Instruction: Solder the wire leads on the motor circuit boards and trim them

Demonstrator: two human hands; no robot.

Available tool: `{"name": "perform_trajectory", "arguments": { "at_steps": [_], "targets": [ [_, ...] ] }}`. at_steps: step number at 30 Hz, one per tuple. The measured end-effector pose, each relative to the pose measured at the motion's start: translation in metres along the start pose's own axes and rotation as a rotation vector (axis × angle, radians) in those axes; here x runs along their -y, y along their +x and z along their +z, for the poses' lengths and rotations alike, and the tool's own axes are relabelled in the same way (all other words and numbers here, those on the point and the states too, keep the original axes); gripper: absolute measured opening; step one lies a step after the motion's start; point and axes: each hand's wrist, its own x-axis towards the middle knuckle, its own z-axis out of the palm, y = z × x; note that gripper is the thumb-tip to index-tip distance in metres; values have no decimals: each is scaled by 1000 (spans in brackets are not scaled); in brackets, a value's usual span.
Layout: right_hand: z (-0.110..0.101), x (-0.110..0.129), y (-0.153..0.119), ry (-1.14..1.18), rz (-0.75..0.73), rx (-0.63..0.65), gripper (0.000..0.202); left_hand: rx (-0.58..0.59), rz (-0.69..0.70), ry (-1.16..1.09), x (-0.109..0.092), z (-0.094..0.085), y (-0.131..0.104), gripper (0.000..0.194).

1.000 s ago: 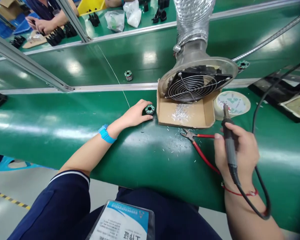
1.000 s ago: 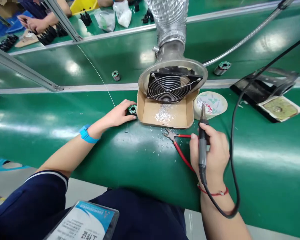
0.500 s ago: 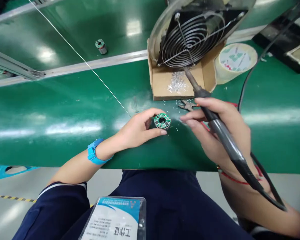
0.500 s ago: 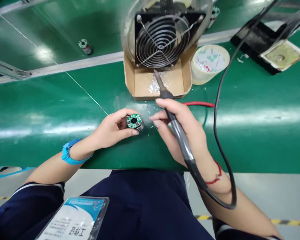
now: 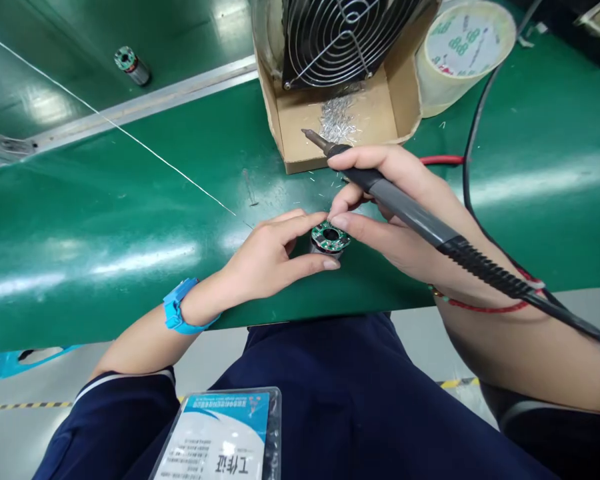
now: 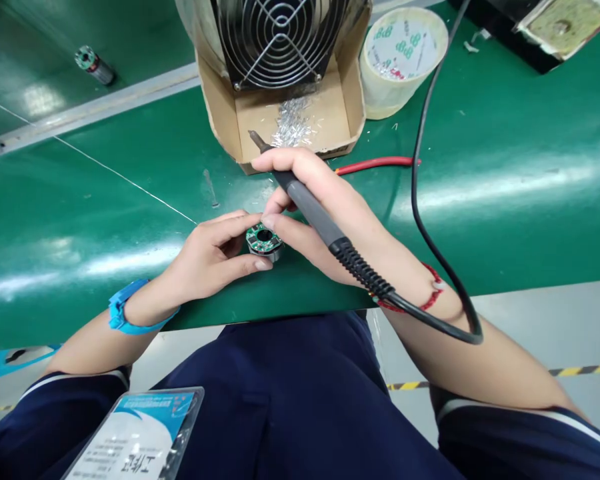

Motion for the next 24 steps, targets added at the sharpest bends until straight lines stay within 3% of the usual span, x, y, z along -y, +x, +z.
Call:
{"name": "perform_trajectory", "arguments": {
  "at_steps": [6, 9, 17, 24],
  "targets": [
    [2, -4, 0, -153, -173, 8, 37, -19, 36, 18, 2, 1, 1, 42],
    [6, -11, -2, -135, -184, -15, 33, -5, 9, 41, 4, 3, 2, 41],
    [20, -20, -14, 1, -101, -309, 41, -91, -51, 133, 13, 5, 6, 33],
    [31, -7, -18, -106, -62, -229, 40, -189, 30, 489, 15, 9, 2, 28]
  ]
}}
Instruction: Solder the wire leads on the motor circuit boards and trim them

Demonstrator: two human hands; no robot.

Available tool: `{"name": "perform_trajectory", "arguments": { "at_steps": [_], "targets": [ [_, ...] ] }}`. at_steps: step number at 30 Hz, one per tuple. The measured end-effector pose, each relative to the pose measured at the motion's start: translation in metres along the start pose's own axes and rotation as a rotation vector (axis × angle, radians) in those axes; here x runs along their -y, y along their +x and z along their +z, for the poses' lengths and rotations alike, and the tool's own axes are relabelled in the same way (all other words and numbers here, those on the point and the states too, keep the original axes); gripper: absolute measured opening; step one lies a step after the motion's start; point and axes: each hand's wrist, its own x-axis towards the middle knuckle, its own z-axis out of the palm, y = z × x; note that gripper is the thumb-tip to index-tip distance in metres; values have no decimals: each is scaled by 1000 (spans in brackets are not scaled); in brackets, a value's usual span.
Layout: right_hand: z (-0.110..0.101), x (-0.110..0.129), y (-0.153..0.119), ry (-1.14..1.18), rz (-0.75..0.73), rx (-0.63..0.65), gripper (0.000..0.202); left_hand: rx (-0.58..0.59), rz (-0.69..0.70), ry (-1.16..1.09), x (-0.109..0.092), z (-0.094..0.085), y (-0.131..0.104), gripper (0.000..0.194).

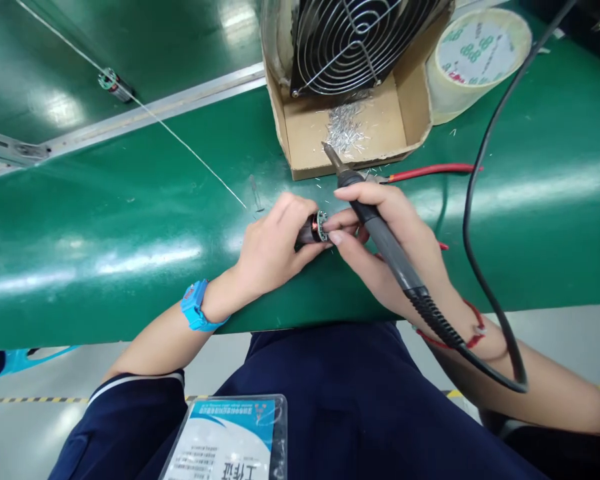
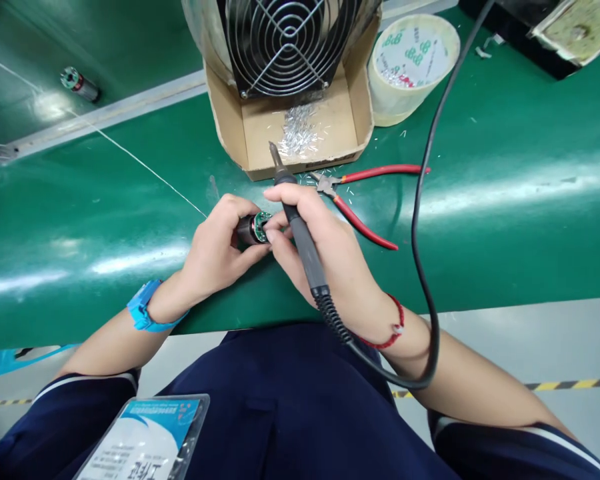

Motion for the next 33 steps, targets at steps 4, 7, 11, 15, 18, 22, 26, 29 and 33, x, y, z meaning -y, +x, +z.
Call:
{"name": "perform_trajectory", "arguments": {
  "at_steps": [4, 7, 11, 15, 18, 22, 26, 29, 33],
  "targets": [
    [7, 4, -5, 29, 77, 13, 41, -154, 96, 224, 5, 8, -3, 22],
    [17, 5, -9, 79, 130, -45, 41, -241, 119, 305, 7, 17, -6, 19],
    [27, -2, -7, -21, 44, -125, 42, -227, 62, 225, 7, 24, -6, 26],
    [19, -17, 8, -419, -137, 3, 31, -84, -172, -168, 9, 25, -5, 55],
    [6, -20, 16, -691, -228, 172, 29, -46, -285, -472, 15, 25, -5, 66],
    [-1, -12, 15, -676, -237, 144, 29, -40, -299, -603, 18, 22, -6, 72],
    [13, -4, 6, -368, -218, 67, 31, 9, -270, -606, 10, 14, -5, 75],
    [24, -4, 2, -216, -252, -5, 32, 6, -224, -551, 2, 4, -3, 70],
    [17, -7, 2, -177, -158, -163, 36, 15, -30, -226, 5, -9, 2, 16]
  ]
}}
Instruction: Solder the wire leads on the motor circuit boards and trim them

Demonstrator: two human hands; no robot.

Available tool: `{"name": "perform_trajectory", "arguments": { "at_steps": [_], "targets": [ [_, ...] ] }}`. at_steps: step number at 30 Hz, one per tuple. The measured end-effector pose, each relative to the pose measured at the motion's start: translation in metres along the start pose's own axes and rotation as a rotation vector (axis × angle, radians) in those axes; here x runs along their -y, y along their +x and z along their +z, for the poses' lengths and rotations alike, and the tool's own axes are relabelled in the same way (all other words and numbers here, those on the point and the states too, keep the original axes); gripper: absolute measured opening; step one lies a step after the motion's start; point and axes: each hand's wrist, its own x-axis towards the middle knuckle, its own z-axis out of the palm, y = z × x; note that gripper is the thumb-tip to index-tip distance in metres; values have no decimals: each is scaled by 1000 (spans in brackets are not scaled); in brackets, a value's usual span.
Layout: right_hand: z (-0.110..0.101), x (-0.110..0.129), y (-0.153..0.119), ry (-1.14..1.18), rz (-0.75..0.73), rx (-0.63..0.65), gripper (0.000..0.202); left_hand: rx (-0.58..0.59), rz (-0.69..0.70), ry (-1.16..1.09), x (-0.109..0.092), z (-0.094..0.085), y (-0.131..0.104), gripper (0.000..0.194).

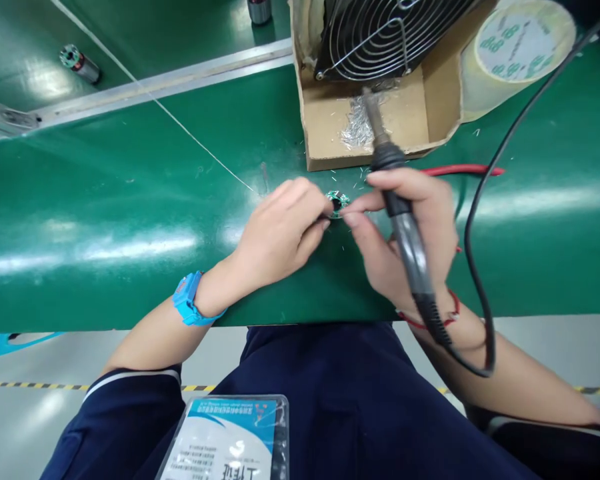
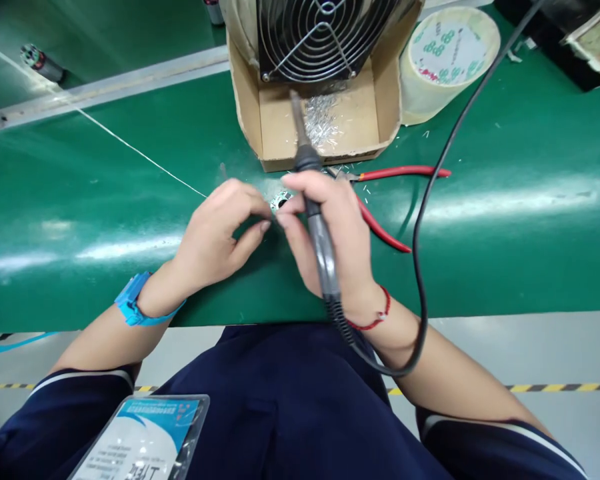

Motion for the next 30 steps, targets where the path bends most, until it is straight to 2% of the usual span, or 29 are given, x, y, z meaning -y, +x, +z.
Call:
{"name": "perform_trajectory", "arguments": {
  "at_steps": [1, 4, 8, 13, 21, 28, 30],
  "targets": [
    [-4, -2, 0, 8, 41, -32, 37, -5, 22, 58, 2, -2, 1, 6],
    [-17, -11, -2, 38, 134, -83, 36, -26, -48, 45, 9, -2, 2, 9],
    [-27, -21, -14, 90, 81, -156, 35, 21, -161, -62, 14, 3, 1, 15],
    [-31, -22, -26, 154, 103, -262, 22, -49, -193, -68, 16, 5, 1, 12],
    [-28, -17, -27, 154, 140, -273, 15, -57, -222, -75, 18, 8, 2, 10],
    [-29, -17, -26, 80, 106, -280, 15, -4, -237, -79, 18, 12, 4, 11],
    [-31, -15, -24, 64, 141, -250, 17, 37, -232, -99, 19, 12, 6, 19]
  ]
}}
